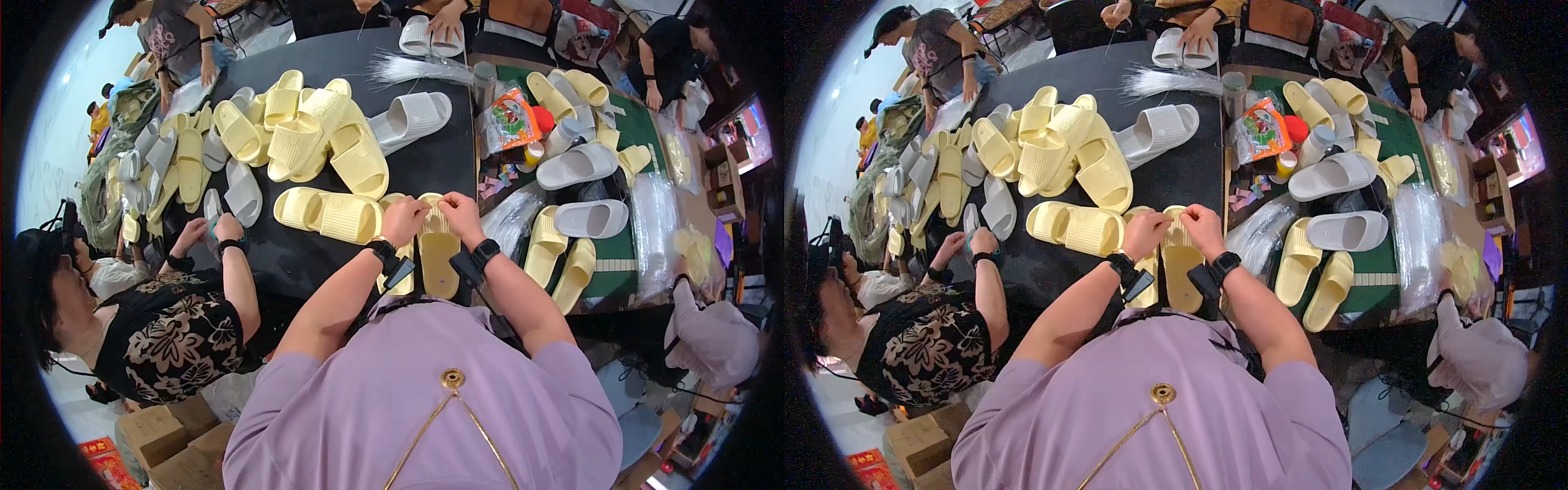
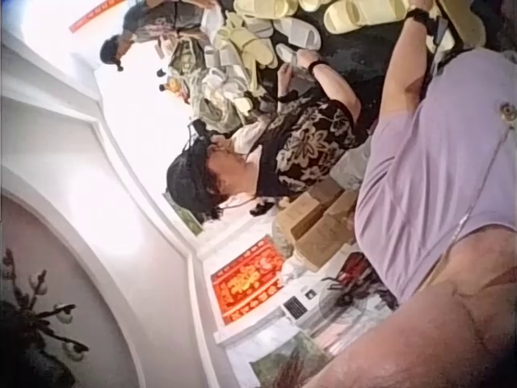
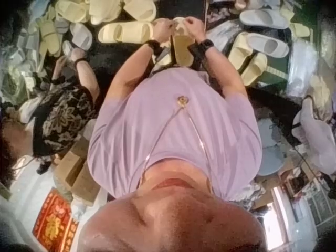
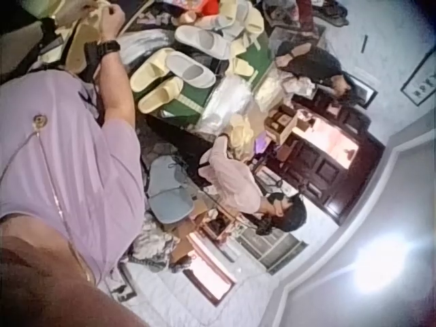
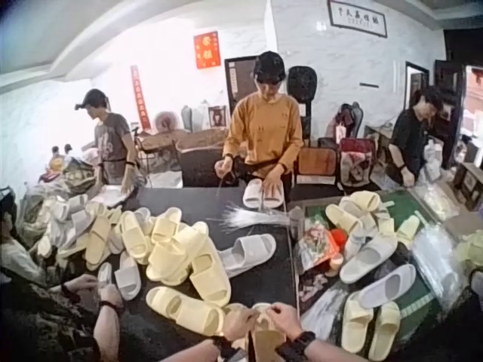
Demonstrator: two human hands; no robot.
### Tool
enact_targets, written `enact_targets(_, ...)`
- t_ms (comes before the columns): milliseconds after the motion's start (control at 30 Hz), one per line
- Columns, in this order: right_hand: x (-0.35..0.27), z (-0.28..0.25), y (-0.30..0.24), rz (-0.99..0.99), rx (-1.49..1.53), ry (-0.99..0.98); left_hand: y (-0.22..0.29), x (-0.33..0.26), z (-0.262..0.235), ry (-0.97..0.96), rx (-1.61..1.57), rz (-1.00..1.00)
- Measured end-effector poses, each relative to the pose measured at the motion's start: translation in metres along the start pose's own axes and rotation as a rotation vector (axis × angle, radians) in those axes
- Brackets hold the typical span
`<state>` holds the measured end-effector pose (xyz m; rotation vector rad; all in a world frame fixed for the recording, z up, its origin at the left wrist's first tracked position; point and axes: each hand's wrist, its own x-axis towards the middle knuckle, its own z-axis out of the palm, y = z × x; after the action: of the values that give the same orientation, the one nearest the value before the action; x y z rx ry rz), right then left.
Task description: The recorder and several other workers are assembling and trimming yellow and white foam slippers at a large table.
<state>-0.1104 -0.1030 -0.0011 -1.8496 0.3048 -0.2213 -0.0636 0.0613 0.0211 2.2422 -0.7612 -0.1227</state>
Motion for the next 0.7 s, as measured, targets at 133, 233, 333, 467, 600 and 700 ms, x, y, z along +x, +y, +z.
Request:
enact_targets(133,-0.003,-0.001,0.002,0.016,-0.023,-0.034,0.006,0.000,0.001,-0.003,-0.009,-0.006)
enact_targets(233,-0.005,0.004,-0.003,0.007,-0.003,-0.081,-0.002,-0.003,0.001,0.034,0.008,0.006)
enact_targets(333,-0.007,0.003,-0.002,-0.019,-0.065,-0.085,-0.001,-0.001,0.004,0.064,-0.035,0.007)
enact_targets(467,-0.007,0.001,-0.008,0.054,-0.053,-0.171,0.003,0.005,0.005,0.091,-0.031,0.039)
enact_targets(600,-0.003,0.004,-0.004,0.015,-0.075,-0.152,-0.002,0.014,0.009,0.095,-0.001,0.111)
enact_targets(700,-0.001,0.005,0.001,0.040,0.070,-0.092,-0.003,0.015,0.009,0.077,0.004,0.004)
